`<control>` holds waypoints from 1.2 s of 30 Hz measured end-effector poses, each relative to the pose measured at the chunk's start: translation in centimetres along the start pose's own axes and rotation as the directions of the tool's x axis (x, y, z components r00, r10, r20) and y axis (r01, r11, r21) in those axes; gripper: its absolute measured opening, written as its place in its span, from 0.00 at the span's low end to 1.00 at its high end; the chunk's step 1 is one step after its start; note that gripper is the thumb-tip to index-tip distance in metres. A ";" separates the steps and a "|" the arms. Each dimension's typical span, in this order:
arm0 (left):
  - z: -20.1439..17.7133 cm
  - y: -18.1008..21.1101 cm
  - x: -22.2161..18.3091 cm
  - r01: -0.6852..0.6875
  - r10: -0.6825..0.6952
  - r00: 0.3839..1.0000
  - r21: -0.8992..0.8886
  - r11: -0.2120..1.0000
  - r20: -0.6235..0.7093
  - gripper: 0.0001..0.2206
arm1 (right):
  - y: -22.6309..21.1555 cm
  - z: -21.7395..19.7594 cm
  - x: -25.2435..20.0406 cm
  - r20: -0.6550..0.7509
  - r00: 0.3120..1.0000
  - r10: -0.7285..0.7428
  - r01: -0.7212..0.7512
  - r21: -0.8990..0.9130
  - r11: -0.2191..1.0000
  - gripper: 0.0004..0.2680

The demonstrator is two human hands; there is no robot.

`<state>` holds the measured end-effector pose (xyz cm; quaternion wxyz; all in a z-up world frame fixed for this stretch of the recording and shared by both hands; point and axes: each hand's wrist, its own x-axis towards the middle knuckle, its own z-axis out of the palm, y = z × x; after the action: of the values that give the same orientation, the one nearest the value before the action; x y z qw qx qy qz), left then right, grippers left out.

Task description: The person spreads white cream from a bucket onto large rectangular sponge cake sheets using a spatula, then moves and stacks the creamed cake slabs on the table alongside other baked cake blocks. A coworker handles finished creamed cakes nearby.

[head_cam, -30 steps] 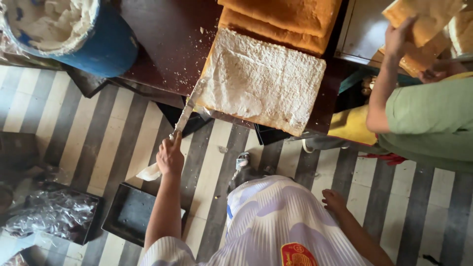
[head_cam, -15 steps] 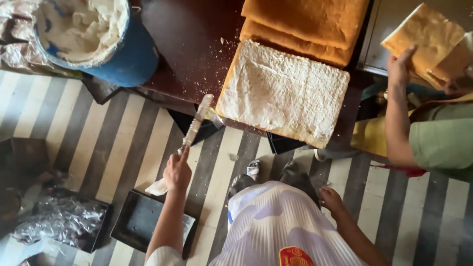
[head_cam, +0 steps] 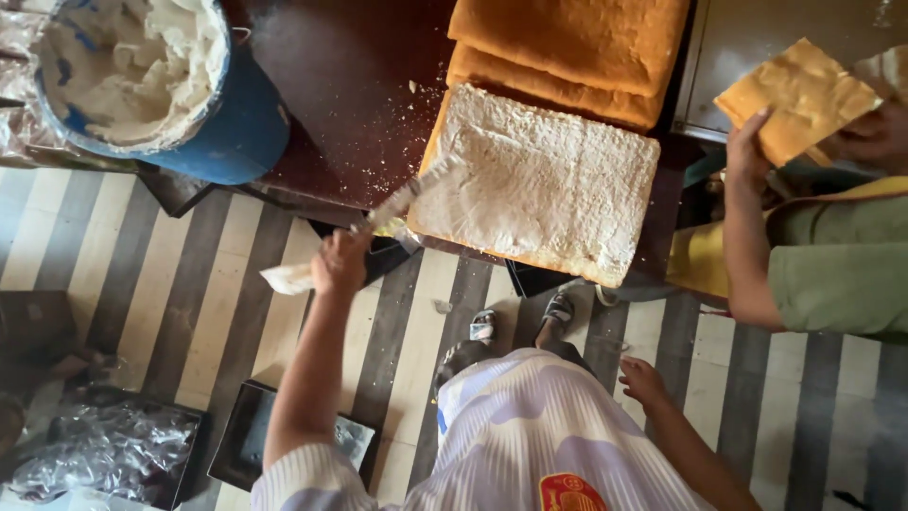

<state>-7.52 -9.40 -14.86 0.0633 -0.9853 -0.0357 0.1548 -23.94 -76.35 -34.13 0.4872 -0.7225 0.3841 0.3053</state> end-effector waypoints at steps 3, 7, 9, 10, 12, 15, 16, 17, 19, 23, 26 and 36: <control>-1.3 -1.6 1.1 0.077 -0.079 0.991 -0.019 0.997 -0.106 0.33 | 0.2 -0.3 -1.1 -0.002 1.000 0.009 -0.009 0.002 1.000 0.21; -4.6 -1.6 2.3 0.117 -0.139 0.987 -0.224 0.967 -0.081 0.29 | 0.5 -0.2 -1.2 -0.033 0.998 0.057 -0.057 -0.001 0.998 0.21; -4.2 0.6 2.3 0.036 -0.056 0.995 -0.222 0.974 -0.081 0.32 | 0.9 -0.2 -1.2 -0.032 0.997 0.072 -0.072 -0.002 0.997 0.21; -3.9 1.6 2.3 -0.039 0.022 0.997 -0.222 0.974 -0.077 0.34 | 1.1 0.0 -1.2 -0.029 0.996 0.088 -0.088 -0.010 0.996 0.21; -3.3 2.9 3.3 -0.130 0.115 0.987 -0.135 0.982 -0.116 0.32 | 1.3 0.2 -1.3 -0.014 0.996 0.092 -0.092 0.010 0.996 0.22; -3.7 3.2 5.2 -0.179 0.176 0.976 -0.009 0.984 -0.131 0.30 | 1.9 0.6 -1.2 0.001 0.996 0.094 -0.094 0.024 0.995 0.22; -4.1 3.1 6.1 -0.140 0.143 0.983 0.029 0.990 -0.118 0.31 | 2.1 0.6 -1.0 0.002 0.996 0.090 -0.090 0.019 0.996 0.22; -5.7 2.8 6.3 -0.146 0.148 0.982 0.031 0.989 -0.120 0.31 | 1.8 0.6 -0.9 0.000 0.996 0.091 -0.091 0.025 0.996 0.22; -9.0 2.4 6.8 -0.069 0.071 0.997 0.110 0.992 -0.007 0.37 | 1.3 0.5 -0.8 -0.027 0.998 0.060 -0.060 0.010 0.998 0.22; -8.0 1.4 8.5 0.009 -0.004 0.994 0.048 0.999 -0.106 0.35 | 1.0 0.3 -1.6 -0.036 0.999 0.020 -0.018 0.031 0.999 0.21; -8.7 3.1 7.8 -0.023 -0.036 0.987 -0.359 0.933 -0.158 0.19 | 2.4 0.4 -1.3 -0.054 0.998 0.012 -0.007 0.081 0.997 0.22; -7.1 11.1 4.8 -0.067 0.311 0.905 -0.624 0.778 0.291 0.21 | 4.8 2.4 -2.4 -0.013 0.994 0.110 -0.109 0.059 0.992 0.20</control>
<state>-0.22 -20.77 -11.05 -0.2763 -0.9033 0.0068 0.3280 -29.40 -74.58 -35.24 0.4872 -0.6884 0.4358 0.3143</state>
